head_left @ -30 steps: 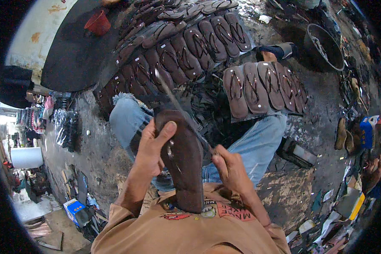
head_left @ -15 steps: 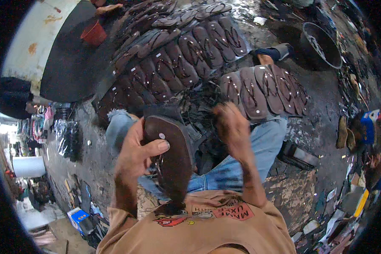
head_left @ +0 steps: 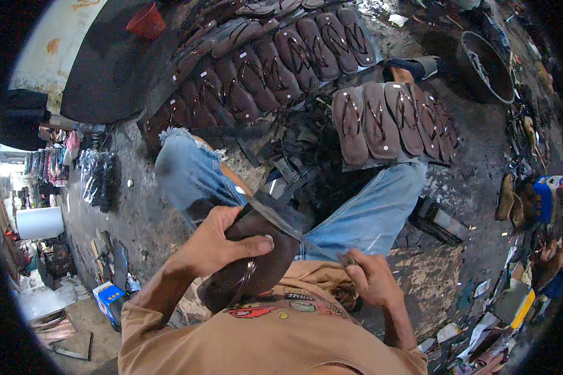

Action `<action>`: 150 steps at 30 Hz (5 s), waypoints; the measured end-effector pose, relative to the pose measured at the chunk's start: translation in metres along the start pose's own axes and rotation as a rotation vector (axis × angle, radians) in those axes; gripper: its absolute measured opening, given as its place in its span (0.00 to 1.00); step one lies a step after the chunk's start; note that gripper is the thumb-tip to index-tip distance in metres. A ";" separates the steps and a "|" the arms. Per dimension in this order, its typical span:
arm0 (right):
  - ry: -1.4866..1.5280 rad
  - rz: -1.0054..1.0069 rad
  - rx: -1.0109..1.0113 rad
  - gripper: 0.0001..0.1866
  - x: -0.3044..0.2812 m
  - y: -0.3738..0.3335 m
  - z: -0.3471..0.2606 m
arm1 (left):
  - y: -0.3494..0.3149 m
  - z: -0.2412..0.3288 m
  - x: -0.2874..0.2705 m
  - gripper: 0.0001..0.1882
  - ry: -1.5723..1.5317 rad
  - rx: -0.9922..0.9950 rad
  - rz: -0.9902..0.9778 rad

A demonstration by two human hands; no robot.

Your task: The person sits on the floor and uses a knife to trim excess material from the edges of brown sandals. They handle the sandals one at a time, scraping the soles and sides, then placing them back in a row.

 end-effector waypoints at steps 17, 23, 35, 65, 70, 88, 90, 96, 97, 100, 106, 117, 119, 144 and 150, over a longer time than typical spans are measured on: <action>0.497 0.478 0.019 0.23 -0.046 0.070 -0.001 | 0.047 0.001 -0.015 0.18 -1.130 0.184 0.407; 0.066 0.200 0.027 0.18 0.011 -0.009 -0.002 | 0.047 -0.015 0.017 0.15 -1.264 0.096 0.238; 0.060 0.127 -0.032 0.14 0.022 0.093 -0.038 | 0.034 -0.051 0.013 0.22 -1.103 0.130 0.381; 0.830 0.897 0.470 0.15 -0.043 0.064 0.120 | 0.338 -0.036 0.132 0.45 0.029 0.240 0.667; 0.701 0.749 0.333 0.16 -0.051 0.075 0.066 | 0.315 0.002 0.045 0.39 0.102 0.202 0.445; 0.254 0.472 0.341 0.19 0.019 0.101 0.057 | 0.298 0.031 0.038 0.28 -0.230 0.055 0.316; 0.277 0.522 0.361 0.21 0.012 0.116 0.057 | 0.299 0.023 0.043 0.27 -0.258 0.021 0.309; 0.259 0.550 0.359 0.25 -0.003 0.171 0.070 | 0.297 0.016 0.052 0.24 -0.325 0.068 0.326; 0.198 0.561 0.348 0.25 0.002 0.175 0.078 | 0.296 0.018 0.053 0.25 -0.340 0.076 0.331; 0.243 0.505 0.344 0.23 0.006 0.189 0.084 | 0.292 0.019 0.055 0.26 -0.313 0.118 0.348; 0.114 0.543 0.210 0.19 0.025 0.221 0.119 | 0.291 0.015 0.063 0.27 -0.429 0.070 0.297; -0.297 1.017 -0.293 0.24 0.055 0.262 0.121 | 0.296 0.007 0.071 0.21 -0.553 0.013 0.197; -0.222 0.923 -0.216 0.22 0.055 0.271 0.126 | 0.298 0.002 0.064 0.21 -0.551 0.021 0.219; 0.620 0.608 -0.168 0.18 -0.041 0.163 -0.074 | 0.105 0.042 -0.005 0.28 -0.801 0.378 0.256; 0.414 0.377 -0.062 0.20 -0.022 0.076 -0.045 | 0.084 -0.013 -0.027 0.19 -0.920 -0.109 0.255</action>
Point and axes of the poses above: each hand's wrist, its own y-axis towards the middle knuckle, its own x-axis out of the palm, z = x × y, the point moved 10 cm from there along y, towards the middle knuckle, and after that the axes turned 13 degrees about z, right-handed, at the moved point
